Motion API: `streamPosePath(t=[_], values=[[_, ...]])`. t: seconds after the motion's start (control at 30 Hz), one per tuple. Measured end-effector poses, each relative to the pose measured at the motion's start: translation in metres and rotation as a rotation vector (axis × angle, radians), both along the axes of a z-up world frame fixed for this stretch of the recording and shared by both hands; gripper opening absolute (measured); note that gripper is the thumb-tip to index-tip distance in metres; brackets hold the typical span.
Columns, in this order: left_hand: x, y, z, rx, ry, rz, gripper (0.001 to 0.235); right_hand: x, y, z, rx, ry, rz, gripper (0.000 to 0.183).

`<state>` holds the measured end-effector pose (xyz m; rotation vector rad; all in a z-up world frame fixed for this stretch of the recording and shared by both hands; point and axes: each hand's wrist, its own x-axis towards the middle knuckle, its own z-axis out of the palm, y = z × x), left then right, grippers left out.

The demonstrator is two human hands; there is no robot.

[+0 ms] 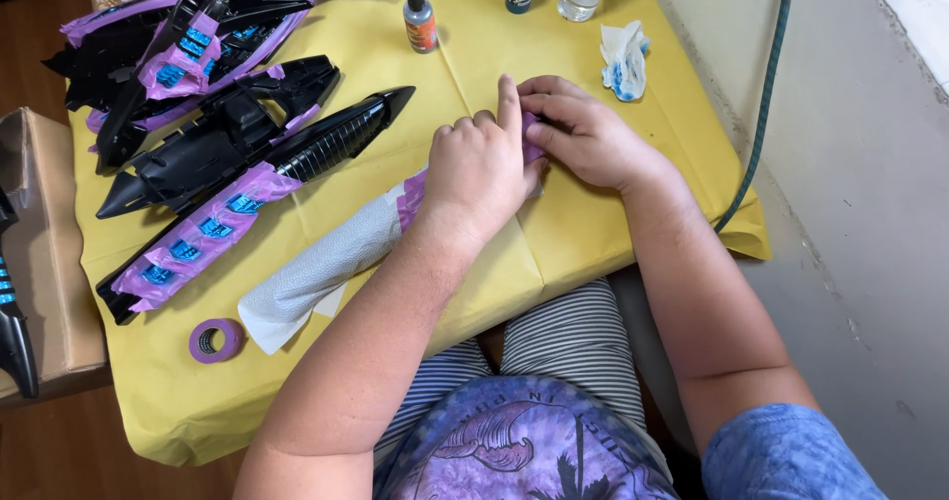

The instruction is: The person uses an airbrush to paint a small part and then removes masking tape and protective paper from a larger painted model component.

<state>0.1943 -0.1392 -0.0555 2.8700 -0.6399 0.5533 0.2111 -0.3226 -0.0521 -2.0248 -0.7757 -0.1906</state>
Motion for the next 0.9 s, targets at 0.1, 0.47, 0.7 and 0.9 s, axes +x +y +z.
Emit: streamPosePath(t=[0.1, 0.47, 0.7, 0.9], values=[[-0.001, 0.0, -0.003, 0.01, 0.005, -0.03, 0.091, 0.01, -0.014, -0.015, 0.014, -0.088, -0.128, 0.026], [-0.022, 0.021, 0.031, 0.001, 0.058, -0.058, 0.091, -0.023, -0.01, -0.008, 0.008, -0.161, -0.253, 0.026], [-0.112, 0.136, 0.067, -0.482, -0.168, -0.172, 0.032, -0.047, 0.007, 0.004, -0.097, -0.255, -0.255, 0.033], [-0.189, 0.236, 0.042, -0.32, -0.211, 0.18, 0.01, -0.041, 0.013, 0.002, -0.221, -0.191, -0.243, 0.029]])
